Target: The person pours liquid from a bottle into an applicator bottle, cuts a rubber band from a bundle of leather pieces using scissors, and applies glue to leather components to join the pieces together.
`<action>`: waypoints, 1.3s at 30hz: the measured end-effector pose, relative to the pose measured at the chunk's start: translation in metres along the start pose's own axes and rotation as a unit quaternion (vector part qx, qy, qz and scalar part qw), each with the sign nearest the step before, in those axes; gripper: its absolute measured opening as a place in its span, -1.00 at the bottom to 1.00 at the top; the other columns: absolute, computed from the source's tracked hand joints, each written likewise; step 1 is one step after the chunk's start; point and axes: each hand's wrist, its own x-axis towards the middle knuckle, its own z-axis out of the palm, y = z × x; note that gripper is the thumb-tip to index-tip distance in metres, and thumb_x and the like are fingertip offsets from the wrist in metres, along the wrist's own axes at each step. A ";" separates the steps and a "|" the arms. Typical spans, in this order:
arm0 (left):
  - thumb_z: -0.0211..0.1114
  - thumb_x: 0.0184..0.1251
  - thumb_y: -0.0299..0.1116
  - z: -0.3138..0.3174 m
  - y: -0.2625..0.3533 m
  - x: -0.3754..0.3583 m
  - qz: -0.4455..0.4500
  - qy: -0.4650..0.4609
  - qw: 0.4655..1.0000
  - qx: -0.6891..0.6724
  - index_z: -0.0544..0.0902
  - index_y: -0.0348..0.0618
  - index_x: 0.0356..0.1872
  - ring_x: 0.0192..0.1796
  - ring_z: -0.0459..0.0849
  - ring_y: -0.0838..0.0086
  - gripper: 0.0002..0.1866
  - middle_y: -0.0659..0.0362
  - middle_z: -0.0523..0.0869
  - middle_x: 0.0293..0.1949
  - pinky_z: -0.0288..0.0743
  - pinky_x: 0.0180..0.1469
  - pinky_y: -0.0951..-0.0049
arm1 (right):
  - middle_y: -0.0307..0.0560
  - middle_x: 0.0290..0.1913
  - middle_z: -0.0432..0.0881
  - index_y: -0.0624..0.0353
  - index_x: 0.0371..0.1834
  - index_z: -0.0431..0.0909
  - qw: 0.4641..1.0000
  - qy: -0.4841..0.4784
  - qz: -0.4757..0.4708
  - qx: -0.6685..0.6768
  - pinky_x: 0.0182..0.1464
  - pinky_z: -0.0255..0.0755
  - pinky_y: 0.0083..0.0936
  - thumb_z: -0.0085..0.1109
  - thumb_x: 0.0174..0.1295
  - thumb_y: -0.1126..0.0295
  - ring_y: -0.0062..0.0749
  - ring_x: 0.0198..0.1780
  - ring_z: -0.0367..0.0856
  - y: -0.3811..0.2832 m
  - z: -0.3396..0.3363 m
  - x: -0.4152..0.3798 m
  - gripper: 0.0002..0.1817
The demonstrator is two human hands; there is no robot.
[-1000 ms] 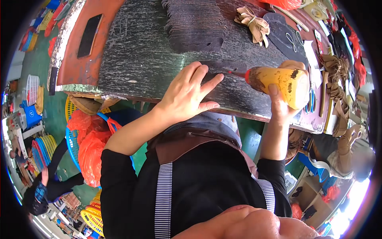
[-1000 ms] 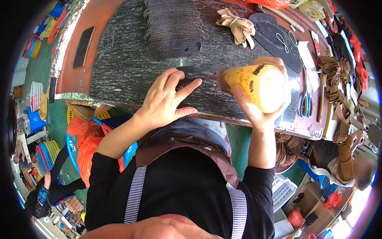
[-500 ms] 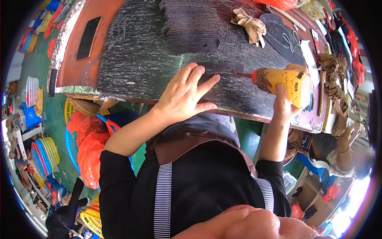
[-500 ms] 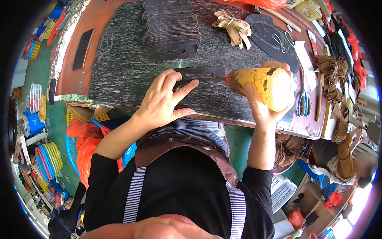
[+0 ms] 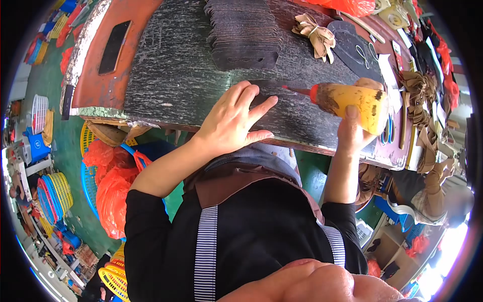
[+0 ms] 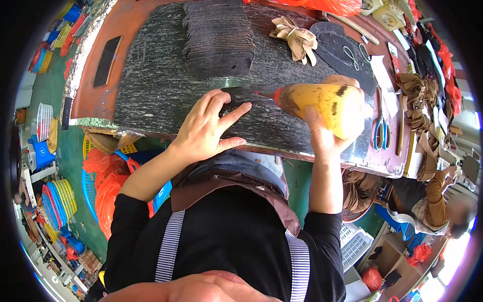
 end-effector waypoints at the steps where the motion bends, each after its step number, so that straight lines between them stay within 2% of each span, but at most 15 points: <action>1: 0.39 0.12 0.11 0.000 0.000 0.000 0.000 0.003 1.000 -0.004 0.51 0.07 0.36 0.18 0.44 0.06 -0.25 0.00 0.43 0.02 0.44 0.26 0.06 | 0.01 -0.08 0.57 0.34 -0.05 0.56 1.000 -0.009 0.009 -0.007 -0.01 0.47 -0.43 0.54 -0.10 0.32 -0.31 -0.09 0.56 0.000 0.005 -0.001 -0.45; 4: 0.41 0.10 0.10 -0.001 0.000 0.000 0.001 0.008 1.000 -0.013 0.51 0.06 0.34 0.17 0.45 0.06 -0.25 0.00 0.45 0.02 0.45 0.25 0.05 | 0.02 -0.07 0.58 0.35 -0.05 0.56 0.999 -0.041 0.015 -0.019 0.01 0.49 -0.42 0.59 -0.20 0.39 -0.28 -0.08 0.59 -0.005 0.023 0.001 -0.41; 7: 0.42 0.09 0.09 0.000 0.000 -0.001 0.000 0.012 1.000 -0.013 0.52 0.06 0.34 0.17 0.46 0.06 -0.25 0.00 0.46 0.02 0.46 0.25 0.06 | 0.02 -0.08 0.59 0.35 -0.08 0.57 0.994 -0.100 -0.030 -0.027 -0.01 0.50 -0.41 0.58 -0.19 0.42 -0.29 -0.09 0.59 -0.004 0.033 0.007 -0.44; 11: 0.44 0.07 0.08 -0.001 0.000 -0.001 -0.002 0.013 1.000 -0.016 0.52 0.05 0.33 0.17 0.47 0.07 -0.24 -0.01 0.46 0.02 0.46 0.25 0.06 | 0.01 -0.11 0.59 0.35 -0.12 0.57 0.996 -0.087 0.008 -0.020 -0.03 0.50 -0.43 0.58 -0.19 0.43 -0.29 -0.12 0.60 -0.009 0.032 0.008 -0.48; 14: 0.45 0.07 0.08 -0.001 -0.001 -0.001 -0.001 0.014 1.000 -0.022 0.52 0.05 0.33 0.18 0.46 0.07 -0.24 -0.01 0.47 0.02 0.46 0.25 0.06 | -0.01 -0.11 0.58 0.34 -0.12 0.57 0.992 -0.086 -0.021 -0.084 -0.04 0.51 -0.45 0.57 -0.19 0.43 -0.33 -0.13 0.60 -0.010 0.019 0.012 -0.49; 17: 0.45 0.06 0.08 0.000 -0.002 -0.001 0.001 0.015 1.000 -0.021 0.52 0.05 0.34 0.18 0.46 0.06 -0.23 -0.01 0.47 0.02 0.45 0.26 0.05 | -0.03 -0.11 0.58 0.33 -0.11 0.57 0.992 -0.069 0.007 -0.109 -0.04 0.51 -0.45 0.58 -0.19 0.42 -0.34 -0.12 0.59 -0.009 0.014 0.009 -0.47; 21: 0.45 0.06 0.09 0.001 -0.002 -0.002 0.003 0.018 1.000 -0.019 0.52 0.05 0.33 0.17 0.46 0.06 -0.23 -0.01 0.47 0.02 0.45 0.26 0.05 | -0.01 -0.11 0.58 0.34 -0.08 0.56 0.996 -0.085 0.015 -0.028 -0.03 0.49 -0.42 0.60 -0.20 0.39 -0.31 -0.11 0.59 -0.013 0.031 0.006 -0.43; 25: 0.46 0.06 0.08 0.000 -0.002 -0.002 0.002 0.019 1.000 -0.023 0.52 0.05 0.33 0.17 0.46 0.06 -0.23 -0.01 0.46 0.03 0.45 0.26 0.06 | 0.01 -0.12 0.58 0.34 -0.14 0.57 0.995 -0.087 0.002 -0.049 -0.04 0.49 -0.43 0.60 -0.21 0.38 -0.31 -0.13 0.59 -0.012 0.030 0.008 -0.46; 26: 0.46 0.06 0.08 0.001 -0.002 -0.002 0.002 0.021 0.999 -0.025 0.52 0.05 0.33 0.17 0.46 0.06 -0.24 -0.01 0.46 0.03 0.45 0.26 0.06 | 0.03 -0.11 0.56 0.31 -0.08 0.52 0.992 -0.099 -0.008 -0.075 -0.03 0.43 -0.42 0.53 -0.05 0.26 -0.32 -0.11 0.53 -0.014 0.023 0.009 -0.47; 27: 0.45 0.07 0.08 0.000 -0.002 -0.001 0.002 0.020 0.999 -0.025 0.52 0.05 0.34 0.17 0.46 0.06 -0.24 -0.01 0.46 0.03 0.45 0.26 0.06 | 0.02 -0.10 0.57 0.31 -0.09 0.53 0.989 -0.097 -0.003 -0.112 -0.05 0.44 -0.43 0.53 -0.05 0.27 -0.34 -0.12 0.54 -0.015 0.017 0.010 -0.48; 29: 0.45 0.07 0.07 -0.001 -0.002 -0.001 0.002 0.018 1.000 -0.026 0.52 0.05 0.34 0.17 0.46 0.05 -0.24 -0.01 0.46 0.03 0.45 0.26 0.06 | -0.03 -0.13 0.58 0.34 -0.14 0.57 0.991 -0.054 0.029 -0.122 -0.08 0.49 -0.47 0.58 -0.21 0.36 -0.36 -0.15 0.58 -0.012 0.009 0.009 -0.46; 32: 0.44 0.08 0.08 0.000 -0.002 -0.001 0.002 0.014 1.000 -0.023 0.51 0.06 0.35 0.16 0.46 0.06 -0.24 -0.01 0.46 0.03 0.45 0.26 0.06 | -0.02 -0.14 0.58 0.33 -0.13 0.56 0.985 -0.063 -0.007 -0.162 -0.08 0.49 -0.46 0.58 -0.21 0.35 -0.35 -0.15 0.58 -0.013 0.005 0.009 -0.45; 36: 0.44 0.09 0.08 -0.001 -0.001 -0.001 0.002 0.010 1.000 -0.016 0.51 0.06 0.35 0.17 0.46 0.06 -0.24 -0.01 0.46 0.03 0.45 0.26 0.06 | 0.01 -0.15 0.58 0.31 -0.14 0.57 0.996 -0.073 -0.023 -0.046 -0.08 0.48 -0.41 0.58 -0.21 0.36 -0.31 -0.15 0.58 -0.009 0.019 0.005 -0.47; 39: 0.43 0.09 0.08 -0.001 -0.002 -0.001 0.003 0.014 1.000 -0.016 0.51 0.06 0.35 0.17 0.46 0.06 -0.24 -0.01 0.45 0.03 0.45 0.25 0.06 | -0.01 -0.14 0.58 0.31 -0.15 0.58 0.994 -0.070 -0.025 -0.078 -0.08 0.49 -0.44 0.57 -0.21 0.38 -0.33 -0.15 0.58 -0.010 0.011 0.006 -0.49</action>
